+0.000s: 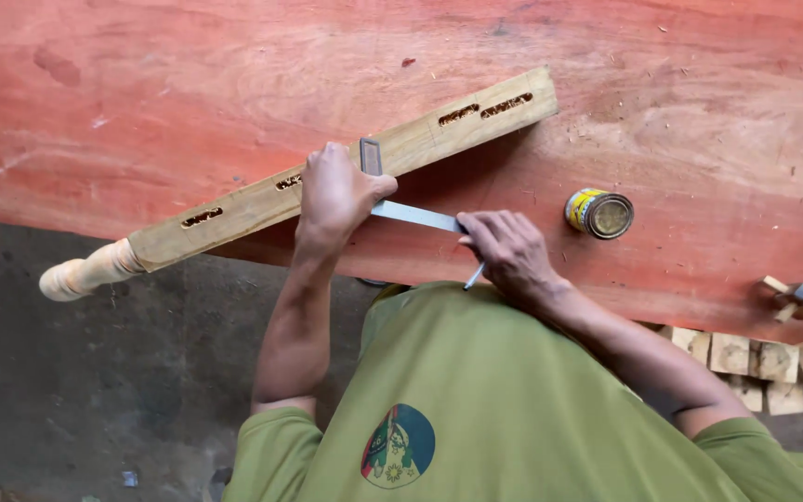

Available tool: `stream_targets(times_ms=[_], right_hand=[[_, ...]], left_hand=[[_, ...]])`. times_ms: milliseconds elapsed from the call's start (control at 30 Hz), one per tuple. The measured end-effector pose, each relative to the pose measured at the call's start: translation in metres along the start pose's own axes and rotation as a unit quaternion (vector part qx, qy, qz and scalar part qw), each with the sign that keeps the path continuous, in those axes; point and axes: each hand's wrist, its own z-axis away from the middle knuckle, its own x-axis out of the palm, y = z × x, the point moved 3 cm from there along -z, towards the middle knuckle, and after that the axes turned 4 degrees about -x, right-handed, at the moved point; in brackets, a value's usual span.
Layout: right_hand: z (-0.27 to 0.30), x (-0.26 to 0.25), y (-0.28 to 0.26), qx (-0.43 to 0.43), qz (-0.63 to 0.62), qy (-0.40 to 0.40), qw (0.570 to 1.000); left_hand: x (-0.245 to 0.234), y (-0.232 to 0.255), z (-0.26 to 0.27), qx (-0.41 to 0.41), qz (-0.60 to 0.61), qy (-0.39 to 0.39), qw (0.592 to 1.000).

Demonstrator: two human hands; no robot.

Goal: The person marks a long wooden piece with a pencil using a try square and a ruler to draw straight lines. They also use a small wooden block to align with existing slots on the wood. The person works on a large wooden workbench in a workshop setting.

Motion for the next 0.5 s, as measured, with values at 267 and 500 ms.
stream_targets(times_ms=[267,500], right_hand=[[0.022,0.045,-0.018,0.070,-0.112,0.045,0.990],[0.008,0.061,-0.020,0.041,-0.049,0.070,0.996]], left_hand=[[0.016,0.015,-0.019,0.045,0.031,-0.153,0.987],[0.033,0.014,-0.035,-0.031,0.350,-0.111,0.930]])
